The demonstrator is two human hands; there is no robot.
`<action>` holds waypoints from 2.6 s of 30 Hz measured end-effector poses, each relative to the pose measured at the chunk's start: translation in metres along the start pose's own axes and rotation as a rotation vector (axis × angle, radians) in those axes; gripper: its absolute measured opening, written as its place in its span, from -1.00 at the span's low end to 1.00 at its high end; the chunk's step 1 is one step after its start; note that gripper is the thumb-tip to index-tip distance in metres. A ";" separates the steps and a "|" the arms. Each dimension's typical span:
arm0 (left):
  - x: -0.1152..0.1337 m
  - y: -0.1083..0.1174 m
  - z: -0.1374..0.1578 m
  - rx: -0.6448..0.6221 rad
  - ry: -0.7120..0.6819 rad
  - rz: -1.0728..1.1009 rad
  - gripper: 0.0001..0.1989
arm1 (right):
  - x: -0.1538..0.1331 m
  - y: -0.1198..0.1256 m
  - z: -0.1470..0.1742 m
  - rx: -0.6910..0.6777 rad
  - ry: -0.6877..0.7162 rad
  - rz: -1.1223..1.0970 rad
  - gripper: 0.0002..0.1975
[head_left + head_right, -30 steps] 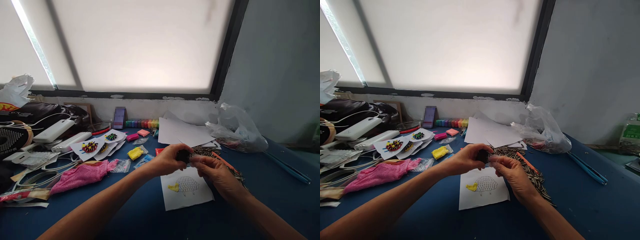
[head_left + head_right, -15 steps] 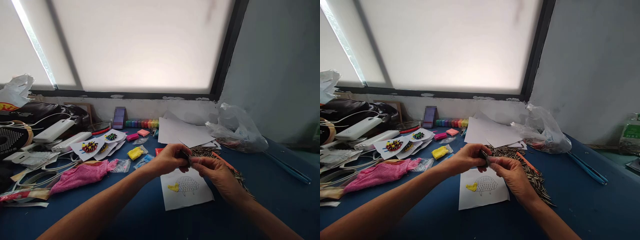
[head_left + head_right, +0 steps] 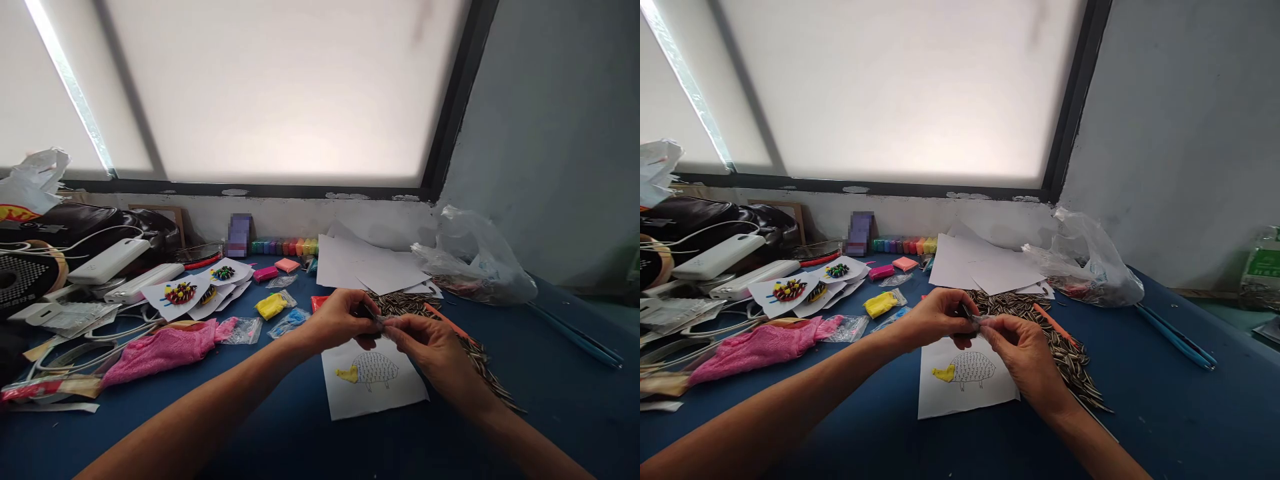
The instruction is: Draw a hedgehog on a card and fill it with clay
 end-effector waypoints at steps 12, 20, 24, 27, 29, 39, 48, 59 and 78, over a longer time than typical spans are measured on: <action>-0.004 -0.004 0.000 0.047 0.013 -0.078 -0.84 | -0.003 0.003 0.004 0.119 0.079 0.079 -0.74; -0.002 0.042 -0.005 0.250 0.028 -0.079 -0.84 | 0.001 0.024 0.000 0.264 0.004 -0.150 -0.64; -0.019 0.075 -0.008 0.335 0.065 -0.120 -0.89 | 0.007 0.020 -0.003 0.210 -0.080 -0.248 -0.60; -0.026 0.082 -0.008 0.339 0.058 -0.132 -0.91 | 0.005 0.016 -0.001 0.182 -0.110 -0.271 -0.70; -0.026 0.079 -0.008 0.329 0.053 -0.145 -0.91 | 0.003 0.013 0.001 0.156 -0.123 -0.276 -0.71; -0.030 0.079 -0.011 0.374 -0.068 -0.349 -0.87 | 0.004 0.000 0.003 0.047 -0.180 -0.285 -0.64; -0.021 0.079 -0.005 0.433 -0.245 -0.609 -0.84 | 0.007 0.001 0.005 0.053 -0.214 -0.331 -0.61; -0.018 0.077 -0.004 0.469 -0.249 -0.659 -0.81 | 0.008 -0.004 0.006 0.035 -0.277 -0.351 -0.61; -0.017 0.076 -0.003 0.461 -0.258 -0.671 -0.80 | 0.005 -0.010 0.007 -0.019 -0.245 -0.301 -0.60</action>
Point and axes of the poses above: each hand's wrist, its own z-axis away from the middle knuckle, its own y-axis out of the back of the hand, x = y × z, the point moved 7 cm from there along -z, towards the middle knuckle, and after that the axes turned 2 degrees about y, right-handed, at the moved point
